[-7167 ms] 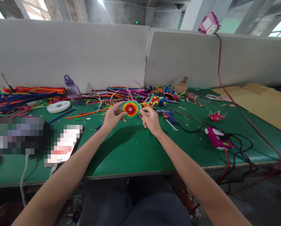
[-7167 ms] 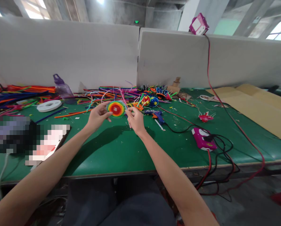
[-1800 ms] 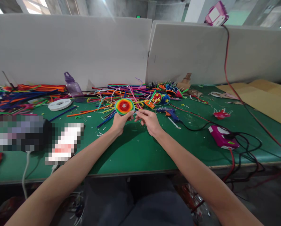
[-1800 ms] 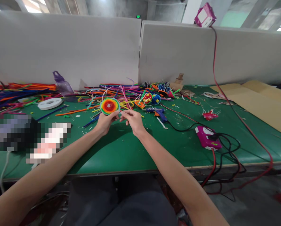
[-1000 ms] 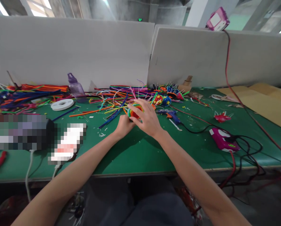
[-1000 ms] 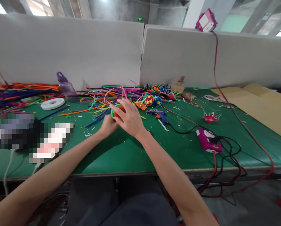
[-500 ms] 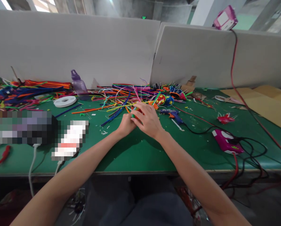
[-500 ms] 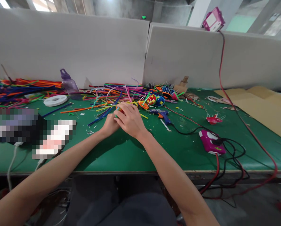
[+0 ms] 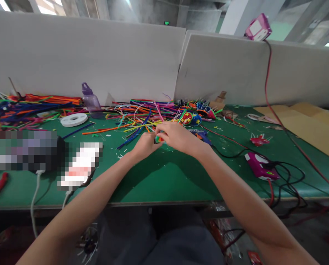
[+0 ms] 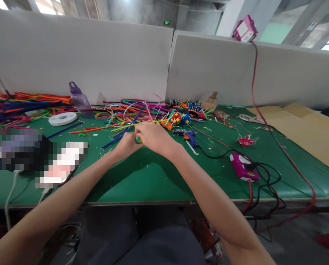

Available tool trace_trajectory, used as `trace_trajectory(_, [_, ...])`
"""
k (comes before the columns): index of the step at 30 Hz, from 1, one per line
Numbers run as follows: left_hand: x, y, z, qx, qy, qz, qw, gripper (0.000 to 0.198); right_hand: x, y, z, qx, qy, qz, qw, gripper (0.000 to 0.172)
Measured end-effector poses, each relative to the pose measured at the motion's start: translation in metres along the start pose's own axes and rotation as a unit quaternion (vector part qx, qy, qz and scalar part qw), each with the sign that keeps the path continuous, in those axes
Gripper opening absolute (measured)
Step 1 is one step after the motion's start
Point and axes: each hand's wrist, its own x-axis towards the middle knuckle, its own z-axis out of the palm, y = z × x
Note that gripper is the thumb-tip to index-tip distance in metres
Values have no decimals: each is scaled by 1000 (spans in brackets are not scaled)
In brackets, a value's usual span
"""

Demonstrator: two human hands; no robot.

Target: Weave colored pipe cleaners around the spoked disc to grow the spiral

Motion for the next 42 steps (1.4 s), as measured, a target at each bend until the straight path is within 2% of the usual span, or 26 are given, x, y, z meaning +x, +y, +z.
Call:
trace_trajectory(4, [-1, 0, -3, -1, 0, 9, 1000, 18, 9, -5, 0, -40, -44, 20, 998, 18])
trace_trajectory(9, [-1, -2, -2, -22, 24, -4, 999, 33, 13, -7, 11, -78, -25, -12, 997, 21])
trace_trajectory(12, [0, -2, -2, -49, 30, -19, 998, 35, 12, -2, 10, -34, -14, -45, 998, 24])
trace_trajectory(16, [-1, 1, -3, -97, 24, -28, 995, 22, 11, 9, -9, 57, 3, -74, 996, 38])
trace_trajectory(19, [-2, 2, -2, -129, 30, -42, 990, 22, 14, 13, -26, 82, -43, -49, 995, 37])
trace_trajectory(22, [-4, -1, -1, -122, 27, -50, 991, 26, 21, 11, -31, 48, -90, -29, 994, 33])
trace_trajectory(27, [-6, -4, 1, -75, 13, 1, 997, 24, 30, 5, -25, -13, -89, -22, 996, 31])
trace_trajectory(34, [-5, -6, 0, -72, 8, -18, 997, 21, 39, 1, -29, 75, -73, 20, 994, 24])
trace_trajectory(39, [-5, -8, 1, -67, 3, -29, 997, 17, 51, -6, -34, 38, -153, 2, 987, 25])
trace_trajectory(42, [-4, -9, -1, -71, 13, -21, 997, 16, 58, -12, -30, 24, -156, 28, 987, 27])
